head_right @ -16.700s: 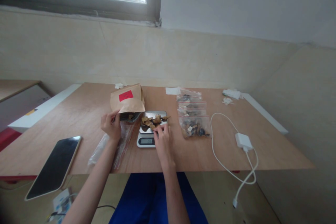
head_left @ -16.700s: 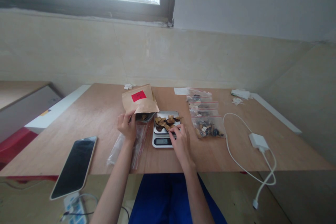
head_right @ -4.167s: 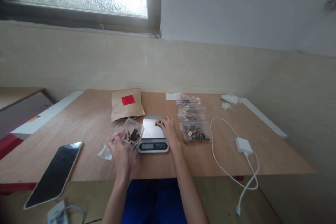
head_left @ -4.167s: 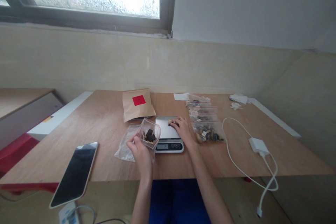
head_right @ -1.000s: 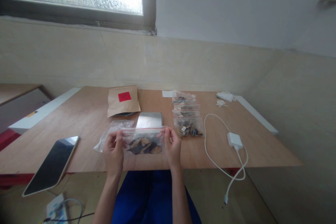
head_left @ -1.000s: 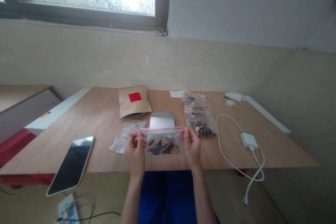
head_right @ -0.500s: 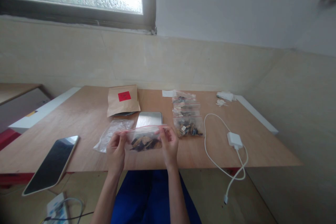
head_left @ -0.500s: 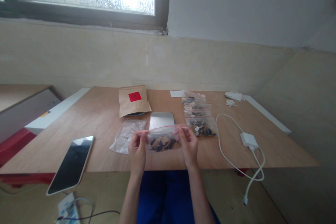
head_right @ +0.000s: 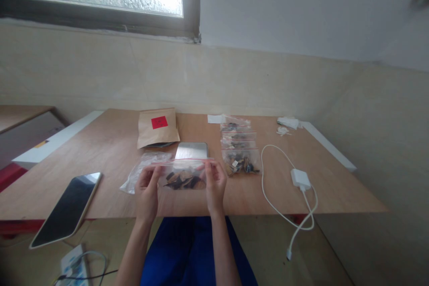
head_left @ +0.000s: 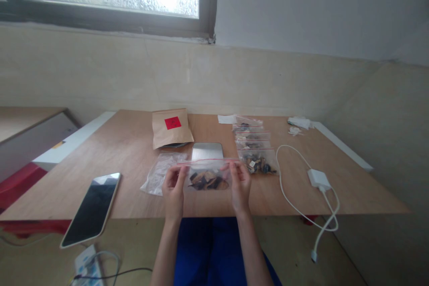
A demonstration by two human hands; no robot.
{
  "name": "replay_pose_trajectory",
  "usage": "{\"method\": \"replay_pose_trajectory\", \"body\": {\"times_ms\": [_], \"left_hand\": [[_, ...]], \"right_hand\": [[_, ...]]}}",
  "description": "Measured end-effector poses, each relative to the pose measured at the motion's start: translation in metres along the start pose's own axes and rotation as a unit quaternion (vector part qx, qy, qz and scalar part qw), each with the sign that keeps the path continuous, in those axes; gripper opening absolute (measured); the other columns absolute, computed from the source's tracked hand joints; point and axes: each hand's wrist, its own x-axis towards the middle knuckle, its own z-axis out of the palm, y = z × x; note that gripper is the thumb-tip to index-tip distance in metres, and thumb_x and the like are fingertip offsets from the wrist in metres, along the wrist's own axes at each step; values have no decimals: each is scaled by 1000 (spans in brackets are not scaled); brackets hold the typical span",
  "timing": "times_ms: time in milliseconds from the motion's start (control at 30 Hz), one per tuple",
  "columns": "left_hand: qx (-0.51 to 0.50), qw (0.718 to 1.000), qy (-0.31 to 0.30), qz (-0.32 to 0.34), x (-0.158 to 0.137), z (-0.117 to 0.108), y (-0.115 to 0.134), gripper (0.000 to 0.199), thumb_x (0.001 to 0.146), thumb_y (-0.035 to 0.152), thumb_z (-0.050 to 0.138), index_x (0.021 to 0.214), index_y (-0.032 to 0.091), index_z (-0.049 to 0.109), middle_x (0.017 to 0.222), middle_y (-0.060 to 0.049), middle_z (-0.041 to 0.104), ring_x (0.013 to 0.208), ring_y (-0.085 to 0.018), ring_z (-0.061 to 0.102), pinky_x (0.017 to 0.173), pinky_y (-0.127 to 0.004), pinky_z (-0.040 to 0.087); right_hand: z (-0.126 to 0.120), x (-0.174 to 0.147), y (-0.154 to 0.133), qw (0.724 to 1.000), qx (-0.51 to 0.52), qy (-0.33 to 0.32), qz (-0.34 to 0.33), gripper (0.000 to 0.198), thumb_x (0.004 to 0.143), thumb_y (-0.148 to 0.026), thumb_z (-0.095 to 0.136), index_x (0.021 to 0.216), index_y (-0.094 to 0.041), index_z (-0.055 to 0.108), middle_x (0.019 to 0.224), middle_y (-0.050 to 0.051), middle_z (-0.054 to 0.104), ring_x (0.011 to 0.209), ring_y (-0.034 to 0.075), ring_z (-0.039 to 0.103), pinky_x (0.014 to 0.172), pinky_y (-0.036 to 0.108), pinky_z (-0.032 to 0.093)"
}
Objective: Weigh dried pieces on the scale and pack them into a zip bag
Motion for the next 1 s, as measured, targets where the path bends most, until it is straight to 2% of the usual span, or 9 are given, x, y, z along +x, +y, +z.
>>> {"method": "replay_pose_trajectory", "body": {"times_ms": [400, 600, 767, 1000], "left_hand": [[-8, 998, 56, 11, -5, 3, 4, 19, 74, 37, 61, 72, 18, 58, 71, 1, 59, 71, -12, 55, 68, -21, 43], [-6, 1000, 13, 0, -4, 2, 0, 21, 77, 38, 57, 71, 18, 58, 67, 2, 57, 67, -11, 53, 66, -20, 42], [-28, 998, -45, -22, -4, 3, -1, 25, 76, 41, 58, 79, 17, 62, 76, 0, 63, 74, -13, 58, 70, -22, 45], [-39, 998, -18, -39, -4, 4, -3, 28, 69, 42, 66, 80, 16, 63, 77, -1, 66, 76, -15, 60, 70, -25, 48]], "right_hand": [[-4, 0, 5, 1000, -9, 17, -15, 23, 81, -38, 57, 76, -16, 62, 67, -1, 61, 56, 9, 51, 59, 22, 44], [-3, 1, 9, 999, 41, 15, 11, 22, 80, -38, 58, 76, -17, 60, 66, -1, 58, 56, 8, 48, 56, 20, 41], [-1, 2, 10, 995, 100, 8, 22, 23, 81, -39, 57, 74, -17, 58, 66, -3, 54, 56, 6, 45, 53, 17, 39], [-4, 2, 15, 993, 97, -31, 63, 25, 78, -42, 60, 74, -17, 61, 65, -2, 59, 56, 7, 48, 54, 18, 40]]}}
